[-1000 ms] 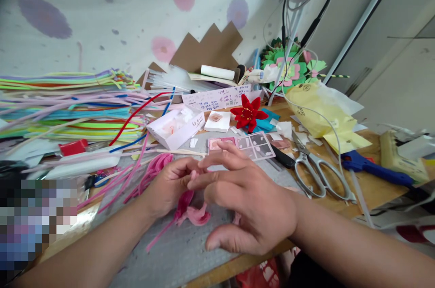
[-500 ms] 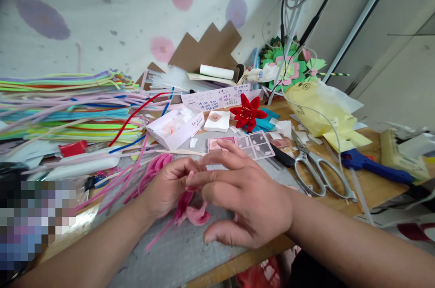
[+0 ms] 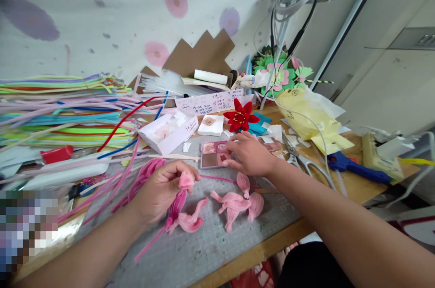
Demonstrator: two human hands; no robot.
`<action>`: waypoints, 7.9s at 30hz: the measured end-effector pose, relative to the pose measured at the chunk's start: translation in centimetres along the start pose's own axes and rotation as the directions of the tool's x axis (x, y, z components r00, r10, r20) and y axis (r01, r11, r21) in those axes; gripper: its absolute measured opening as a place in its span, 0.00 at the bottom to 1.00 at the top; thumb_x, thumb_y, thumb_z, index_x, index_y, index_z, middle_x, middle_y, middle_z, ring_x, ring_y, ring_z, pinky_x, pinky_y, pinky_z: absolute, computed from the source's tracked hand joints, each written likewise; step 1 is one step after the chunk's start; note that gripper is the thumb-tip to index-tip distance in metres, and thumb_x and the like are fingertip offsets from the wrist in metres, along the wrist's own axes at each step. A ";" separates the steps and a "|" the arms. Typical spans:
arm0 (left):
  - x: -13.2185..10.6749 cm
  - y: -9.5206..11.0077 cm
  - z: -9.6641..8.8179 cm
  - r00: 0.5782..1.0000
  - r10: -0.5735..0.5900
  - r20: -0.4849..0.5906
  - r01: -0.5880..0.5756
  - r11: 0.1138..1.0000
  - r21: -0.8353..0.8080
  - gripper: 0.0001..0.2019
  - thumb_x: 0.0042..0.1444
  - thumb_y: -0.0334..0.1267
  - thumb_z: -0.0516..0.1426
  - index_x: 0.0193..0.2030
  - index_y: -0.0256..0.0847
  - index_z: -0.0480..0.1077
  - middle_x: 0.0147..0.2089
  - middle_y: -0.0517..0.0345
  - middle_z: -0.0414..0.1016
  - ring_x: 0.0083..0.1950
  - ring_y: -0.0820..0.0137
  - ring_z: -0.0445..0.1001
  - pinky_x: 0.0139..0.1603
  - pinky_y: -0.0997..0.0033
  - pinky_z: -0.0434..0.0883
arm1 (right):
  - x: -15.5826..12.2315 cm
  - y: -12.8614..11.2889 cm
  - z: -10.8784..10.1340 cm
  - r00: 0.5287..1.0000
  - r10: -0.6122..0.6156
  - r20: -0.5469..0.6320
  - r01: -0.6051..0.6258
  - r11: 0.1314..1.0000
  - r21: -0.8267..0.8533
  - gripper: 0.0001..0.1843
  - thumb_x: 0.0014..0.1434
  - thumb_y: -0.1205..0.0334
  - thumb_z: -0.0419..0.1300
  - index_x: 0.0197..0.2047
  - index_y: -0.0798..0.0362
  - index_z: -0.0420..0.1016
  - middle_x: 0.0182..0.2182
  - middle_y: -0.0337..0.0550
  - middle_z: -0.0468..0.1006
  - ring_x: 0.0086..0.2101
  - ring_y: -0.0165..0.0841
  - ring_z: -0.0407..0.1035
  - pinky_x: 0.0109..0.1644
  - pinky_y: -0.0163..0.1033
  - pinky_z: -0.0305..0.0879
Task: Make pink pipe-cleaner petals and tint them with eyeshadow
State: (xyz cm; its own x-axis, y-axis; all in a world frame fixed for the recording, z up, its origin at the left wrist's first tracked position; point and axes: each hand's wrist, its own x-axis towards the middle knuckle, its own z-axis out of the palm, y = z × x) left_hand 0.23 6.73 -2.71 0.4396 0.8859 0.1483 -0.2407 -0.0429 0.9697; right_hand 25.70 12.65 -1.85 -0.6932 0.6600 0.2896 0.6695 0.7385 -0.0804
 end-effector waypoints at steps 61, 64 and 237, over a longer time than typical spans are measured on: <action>-0.3 1.7 1.7 0.984 -0.164 -0.070 0.125 0.915 -0.384 0.14 0.43 0.42 0.67 0.22 0.39 0.66 0.23 0.63 0.65 0.29 0.73 0.63 0.36 0.71 0.62 | -0.6 -9.8 -4.2 0.855 -0.405 -0.323 0.425 0.905 -0.011 0.20 0.59 0.44 0.56 0.38 0.53 0.73 0.57 0.48 0.69 0.59 0.47 0.57 0.65 0.62 0.42; -0.3 1.8 1.8 0.976 -0.193 -0.104 0.139 0.913 -0.384 0.16 0.41 0.42 0.68 0.22 0.39 0.65 0.23 0.64 0.65 0.29 0.74 0.63 0.35 0.72 0.62 | -0.4 -9.9 -4.2 0.847 -0.419 -0.327 0.431 0.901 -0.038 0.20 0.60 0.44 0.55 0.38 0.53 0.74 0.58 0.47 0.68 0.59 0.46 0.57 0.66 0.61 0.41; 3.8 2.7 6.1 0.962 -0.246 0.120 -0.057 0.251 0.966 0.08 0.50 0.34 0.54 0.26 0.41 0.74 0.28 0.58 0.76 0.31 0.66 0.72 0.31 0.70 0.62 | -6.6 -3.2 -5.5 0.915 0.028 -0.404 0.028 0.991 0.132 0.05 0.60 0.61 0.57 0.37 0.53 0.68 0.41 0.44 0.78 0.41 0.38 0.70 0.48 0.47 0.60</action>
State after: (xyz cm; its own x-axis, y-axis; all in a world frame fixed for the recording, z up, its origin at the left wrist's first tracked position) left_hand 6.54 7.15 1.61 0.5861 0.8070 -0.0722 0.7509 -0.5076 0.4224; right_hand 29.57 5.16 1.80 -0.5075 0.5685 0.6474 0.6087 0.7684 -0.1976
